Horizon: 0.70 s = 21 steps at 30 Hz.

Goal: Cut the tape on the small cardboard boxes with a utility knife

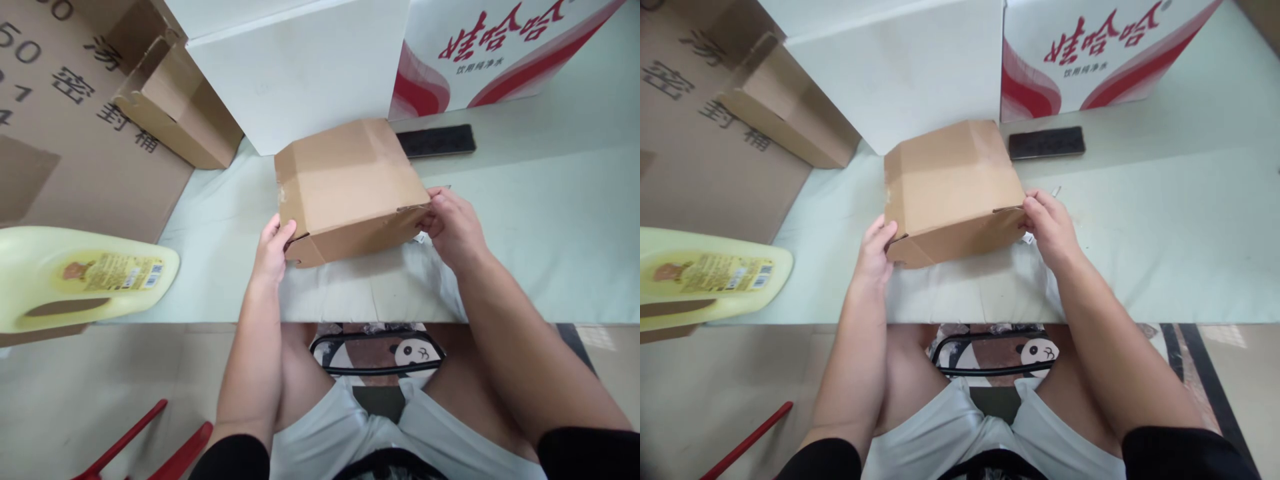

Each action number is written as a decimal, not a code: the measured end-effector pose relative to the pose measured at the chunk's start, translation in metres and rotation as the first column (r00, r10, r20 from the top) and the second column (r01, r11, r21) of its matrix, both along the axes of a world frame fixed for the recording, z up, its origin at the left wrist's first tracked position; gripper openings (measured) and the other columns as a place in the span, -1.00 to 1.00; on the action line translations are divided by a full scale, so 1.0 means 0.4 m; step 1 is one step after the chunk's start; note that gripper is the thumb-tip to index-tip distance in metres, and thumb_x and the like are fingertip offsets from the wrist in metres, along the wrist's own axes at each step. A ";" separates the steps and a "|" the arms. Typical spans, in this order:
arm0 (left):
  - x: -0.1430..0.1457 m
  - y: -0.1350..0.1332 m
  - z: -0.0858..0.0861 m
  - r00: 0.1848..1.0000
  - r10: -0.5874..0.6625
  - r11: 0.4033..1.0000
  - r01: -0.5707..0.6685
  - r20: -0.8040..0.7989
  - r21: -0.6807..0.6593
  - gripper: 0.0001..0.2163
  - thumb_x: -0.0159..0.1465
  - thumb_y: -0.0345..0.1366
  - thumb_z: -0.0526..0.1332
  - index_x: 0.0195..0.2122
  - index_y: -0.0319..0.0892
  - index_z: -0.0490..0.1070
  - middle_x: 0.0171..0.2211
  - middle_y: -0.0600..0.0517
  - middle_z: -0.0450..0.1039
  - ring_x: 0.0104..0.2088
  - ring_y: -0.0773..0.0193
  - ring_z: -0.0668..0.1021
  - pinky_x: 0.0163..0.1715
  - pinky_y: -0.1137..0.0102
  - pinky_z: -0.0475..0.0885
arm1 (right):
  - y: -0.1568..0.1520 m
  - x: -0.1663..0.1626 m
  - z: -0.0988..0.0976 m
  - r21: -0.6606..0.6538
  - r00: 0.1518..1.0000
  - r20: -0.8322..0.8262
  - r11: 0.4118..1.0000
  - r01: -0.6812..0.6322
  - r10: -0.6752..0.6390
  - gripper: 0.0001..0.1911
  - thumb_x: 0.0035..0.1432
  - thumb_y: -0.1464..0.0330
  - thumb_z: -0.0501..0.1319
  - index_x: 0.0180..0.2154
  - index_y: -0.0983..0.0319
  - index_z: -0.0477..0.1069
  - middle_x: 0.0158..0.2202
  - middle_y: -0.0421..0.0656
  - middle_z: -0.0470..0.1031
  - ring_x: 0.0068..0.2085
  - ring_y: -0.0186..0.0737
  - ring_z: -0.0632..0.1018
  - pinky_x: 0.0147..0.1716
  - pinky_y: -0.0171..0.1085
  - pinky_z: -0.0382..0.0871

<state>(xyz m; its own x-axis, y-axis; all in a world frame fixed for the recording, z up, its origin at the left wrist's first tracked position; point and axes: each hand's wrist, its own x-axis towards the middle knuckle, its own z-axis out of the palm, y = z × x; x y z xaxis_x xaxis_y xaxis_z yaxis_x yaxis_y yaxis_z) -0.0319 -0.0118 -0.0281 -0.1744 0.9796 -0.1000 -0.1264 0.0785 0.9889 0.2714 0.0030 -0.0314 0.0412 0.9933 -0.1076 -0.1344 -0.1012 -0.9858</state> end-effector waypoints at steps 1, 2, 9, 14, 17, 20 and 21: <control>0.000 -0.001 0.002 1.000 -0.005 1.000 0.005 0.006 -0.019 -0.61 0.02 0.00 0.51 -0.24 -0.12 0.55 -0.31 0.01 0.65 -0.33 0.20 0.66 -0.36 0.38 0.52 | 0.000 -0.002 0.002 -0.013 1.000 0.007 1.000 -0.006 0.006 -0.50 0.01 -0.10 0.38 -0.34 0.15 0.35 -0.48 -0.28 0.28 -0.49 -0.36 0.36 -0.50 -0.32 0.31; 0.001 -0.002 0.005 1.000 -0.009 0.999 0.010 0.013 -0.037 -0.61 0.02 -0.01 0.52 -0.24 -0.12 0.54 -0.31 0.02 0.65 -0.36 0.21 0.65 -0.38 0.39 0.52 | -0.001 -0.004 0.003 -0.026 1.000 0.016 1.000 -0.013 0.013 -0.51 0.02 -0.09 0.39 -0.32 0.15 0.36 -0.47 -0.26 0.32 -0.49 -0.35 0.36 -0.53 -0.32 0.30; 0.003 -0.009 0.015 0.997 -0.066 0.992 0.070 0.041 -0.102 -0.60 0.00 0.00 0.53 -0.27 -0.12 0.51 -0.41 0.06 0.59 -0.51 0.31 0.56 -0.57 0.44 0.39 | -0.004 -0.010 0.014 -0.077 0.995 0.029 0.992 -0.097 0.100 -0.57 -0.01 -0.03 0.42 -0.29 0.11 0.41 -0.38 -0.20 0.50 -0.39 -0.19 0.54 -0.41 -0.20 0.47; 0.001 -0.010 0.016 0.992 -0.116 0.985 0.120 0.040 -0.125 -0.60 0.03 0.02 0.51 -0.28 -0.11 0.47 -0.49 0.08 0.52 -0.59 0.32 0.50 -0.69 0.45 0.25 | -0.003 -0.010 0.009 -0.075 0.993 0.055 0.992 -0.100 0.104 -0.49 -0.05 0.00 0.43 -0.12 0.10 0.46 -0.16 -0.13 0.65 -0.10 0.00 0.67 -0.21 -0.09 0.59; 0.000 -0.010 0.014 0.990 -0.141 0.980 0.143 0.030 -0.136 -0.60 0.04 0.01 0.50 -0.26 -0.11 0.46 -0.49 0.09 0.52 -0.59 0.34 0.50 -0.70 0.46 0.23 | -0.003 -0.004 0.004 -0.076 0.992 0.074 0.992 -0.098 0.103 -0.42 -0.05 -0.03 0.43 -0.06 0.12 0.45 -0.06 -0.09 0.65 -0.05 0.05 0.67 -0.19 -0.06 0.60; -0.003 -0.010 0.010 0.989 -0.147 0.976 0.145 0.004 -0.160 -0.61 0.05 0.01 0.49 -0.26 -0.11 0.46 -0.54 0.10 0.49 -0.62 0.35 0.47 -0.71 0.47 0.18 | -0.006 0.002 0.007 -0.055 0.978 0.176 0.993 -0.101 0.109 -0.30 -0.11 -0.01 0.48 0.03 0.12 0.42 0.02 -0.07 0.62 0.00 0.10 0.64 -0.12 0.01 0.60; -0.003 -0.010 0.009 0.989 -0.147 0.976 0.145 -0.004 -0.163 -0.61 0.05 0.02 0.48 -0.25 -0.11 0.46 -0.54 0.10 0.49 -0.62 0.34 0.47 -0.71 0.46 0.19 | -0.007 0.004 0.009 -0.037 0.970 0.219 0.994 -0.099 0.105 -0.25 -0.14 0.01 0.50 0.06 0.12 0.40 0.06 -0.06 0.60 0.04 0.12 0.62 -0.06 0.04 0.59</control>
